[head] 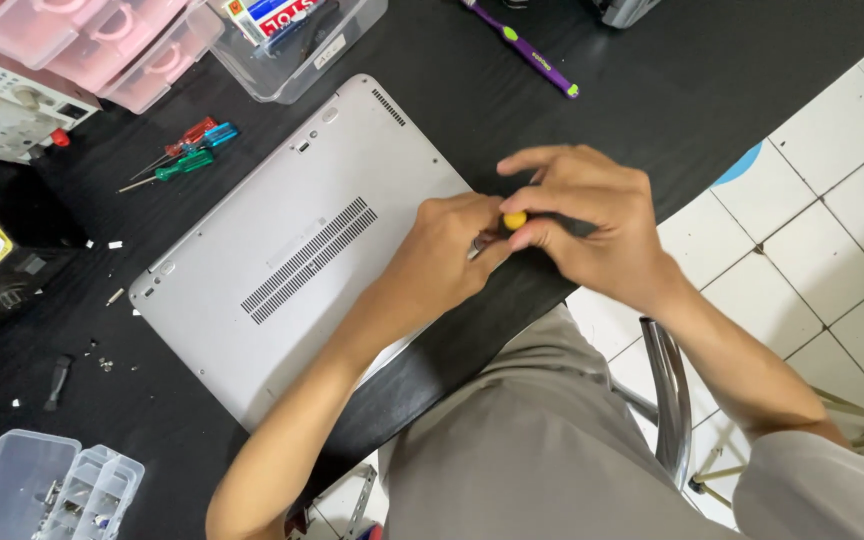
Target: Tightening the external casing screws of a laptop using a manual screwdriver at a repair bench.
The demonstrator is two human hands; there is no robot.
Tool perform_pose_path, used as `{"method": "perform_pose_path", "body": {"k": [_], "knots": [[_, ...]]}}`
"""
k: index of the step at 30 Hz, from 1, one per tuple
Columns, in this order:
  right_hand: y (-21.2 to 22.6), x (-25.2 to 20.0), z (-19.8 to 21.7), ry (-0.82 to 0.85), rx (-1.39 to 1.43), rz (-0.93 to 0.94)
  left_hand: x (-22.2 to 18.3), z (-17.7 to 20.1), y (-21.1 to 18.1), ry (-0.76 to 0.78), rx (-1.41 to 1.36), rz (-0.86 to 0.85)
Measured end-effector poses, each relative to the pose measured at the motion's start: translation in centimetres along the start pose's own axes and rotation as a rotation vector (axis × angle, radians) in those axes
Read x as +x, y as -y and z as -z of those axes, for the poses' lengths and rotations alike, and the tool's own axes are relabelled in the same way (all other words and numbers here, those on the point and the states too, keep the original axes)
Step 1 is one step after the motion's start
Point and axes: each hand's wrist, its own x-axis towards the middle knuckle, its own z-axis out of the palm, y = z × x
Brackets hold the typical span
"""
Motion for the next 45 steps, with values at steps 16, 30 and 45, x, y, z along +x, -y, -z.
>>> {"method": "perform_pose_path", "body": {"k": [16,30,45], "knots": [[-3.8,-8.3,-2.4,0.104,-0.493,0.232,-6.3,7.3,5.6,-0.416,-0.352,0.189],[-5.2,-9.3,-3.1,0.006,-0.347,0.173,-6.6,4.6,4.3,-0.429,-0.292,0.182],[-4.3,-8.1,-2.9,-0.036,-0.314,0.208,-1.8,-1.2,2.3,-0.174,-0.098,0.037]]}}
